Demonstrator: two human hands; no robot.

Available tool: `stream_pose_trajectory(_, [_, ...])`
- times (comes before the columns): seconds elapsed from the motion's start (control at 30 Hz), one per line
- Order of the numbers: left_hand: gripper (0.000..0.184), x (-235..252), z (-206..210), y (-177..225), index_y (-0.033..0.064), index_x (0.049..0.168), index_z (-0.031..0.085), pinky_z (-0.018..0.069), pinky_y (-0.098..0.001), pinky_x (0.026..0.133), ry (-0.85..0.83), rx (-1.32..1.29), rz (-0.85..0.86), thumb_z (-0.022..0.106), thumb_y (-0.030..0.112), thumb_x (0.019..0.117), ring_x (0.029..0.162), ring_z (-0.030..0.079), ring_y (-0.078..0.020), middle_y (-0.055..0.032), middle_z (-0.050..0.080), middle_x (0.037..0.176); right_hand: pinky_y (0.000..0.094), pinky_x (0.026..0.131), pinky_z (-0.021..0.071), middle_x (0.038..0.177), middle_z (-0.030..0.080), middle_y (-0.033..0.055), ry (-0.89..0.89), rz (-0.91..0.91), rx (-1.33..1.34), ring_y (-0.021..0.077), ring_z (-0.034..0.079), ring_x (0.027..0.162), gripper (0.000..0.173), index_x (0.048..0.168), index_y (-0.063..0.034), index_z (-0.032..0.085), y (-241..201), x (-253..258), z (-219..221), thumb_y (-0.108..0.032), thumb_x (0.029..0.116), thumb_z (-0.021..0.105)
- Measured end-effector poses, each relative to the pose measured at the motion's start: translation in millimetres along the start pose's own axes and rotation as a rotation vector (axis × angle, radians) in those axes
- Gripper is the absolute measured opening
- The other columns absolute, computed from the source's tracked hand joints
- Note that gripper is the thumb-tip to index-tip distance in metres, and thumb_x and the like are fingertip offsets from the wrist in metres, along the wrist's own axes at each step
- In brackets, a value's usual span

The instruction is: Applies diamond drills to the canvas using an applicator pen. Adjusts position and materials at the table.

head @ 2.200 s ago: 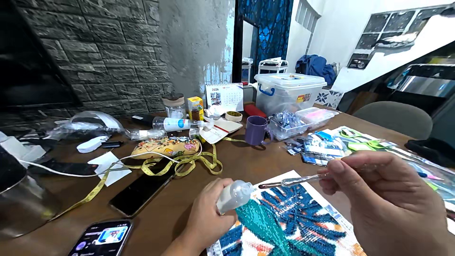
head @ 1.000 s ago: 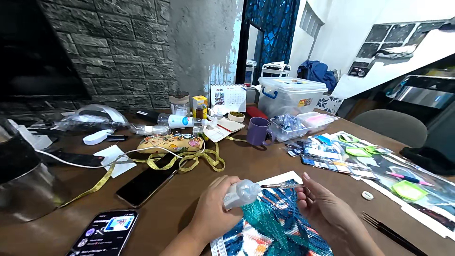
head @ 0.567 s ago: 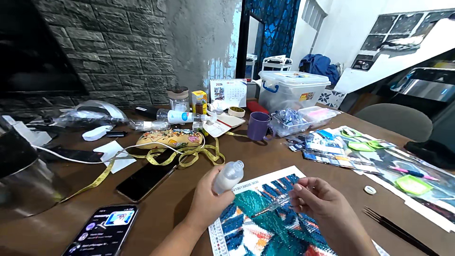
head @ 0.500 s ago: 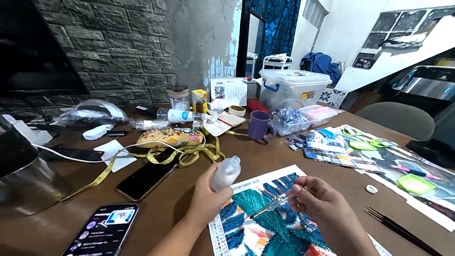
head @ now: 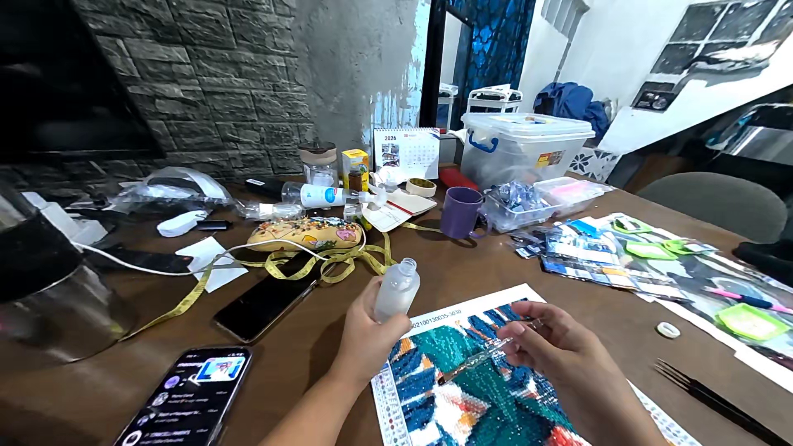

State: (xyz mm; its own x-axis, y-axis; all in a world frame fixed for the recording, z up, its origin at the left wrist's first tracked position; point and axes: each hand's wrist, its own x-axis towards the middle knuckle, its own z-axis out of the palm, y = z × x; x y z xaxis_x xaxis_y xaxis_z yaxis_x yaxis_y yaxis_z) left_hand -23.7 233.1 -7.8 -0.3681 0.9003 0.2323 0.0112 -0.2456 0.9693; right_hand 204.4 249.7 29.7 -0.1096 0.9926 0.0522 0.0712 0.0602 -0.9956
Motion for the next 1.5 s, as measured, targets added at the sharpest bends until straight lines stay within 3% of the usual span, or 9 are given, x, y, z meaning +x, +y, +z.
stream_pose_trajectory(1.27, [0.048, 1.6, -0.4, -1.9, 0.0088, 0.112, 0.066, 0.0574, -0.0222, 0.066, 0.004, 0.036, -0.002, 0.067, 0.006, 0.0640, 0.078, 0.069, -0.0049, 0.0017, 0.071, 0.089, 0.0256, 0.066, 0.0602, 0.083, 0.070, 0.0069, 0.051, 0.040, 0.036, 0.0123, 0.070, 0.068, 0.022, 0.120, 0.0026, 0.054, 1.6, 9.3, -7.3, 0.004, 0.0988, 0.056])
stream_pose_trajectory(1.5, [0.049, 1.4, -0.3, -1.6, 0.0095, 0.112, 0.066, 0.0573, -0.0213, 0.066, 0.005, 0.033, 0.000, 0.067, 0.006, 0.0638, 0.078, 0.069, -0.0045, 0.0016, 0.072, 0.089, 0.0233, 0.058, 0.0594, 0.074, 0.069, 0.0044, 0.128, -0.053, 0.131, 0.0107, 0.069, 0.061, 0.008, 0.101, -0.0020, 0.058, -2.9, 3.2, -4.8, 0.005, 0.0972, 0.058])
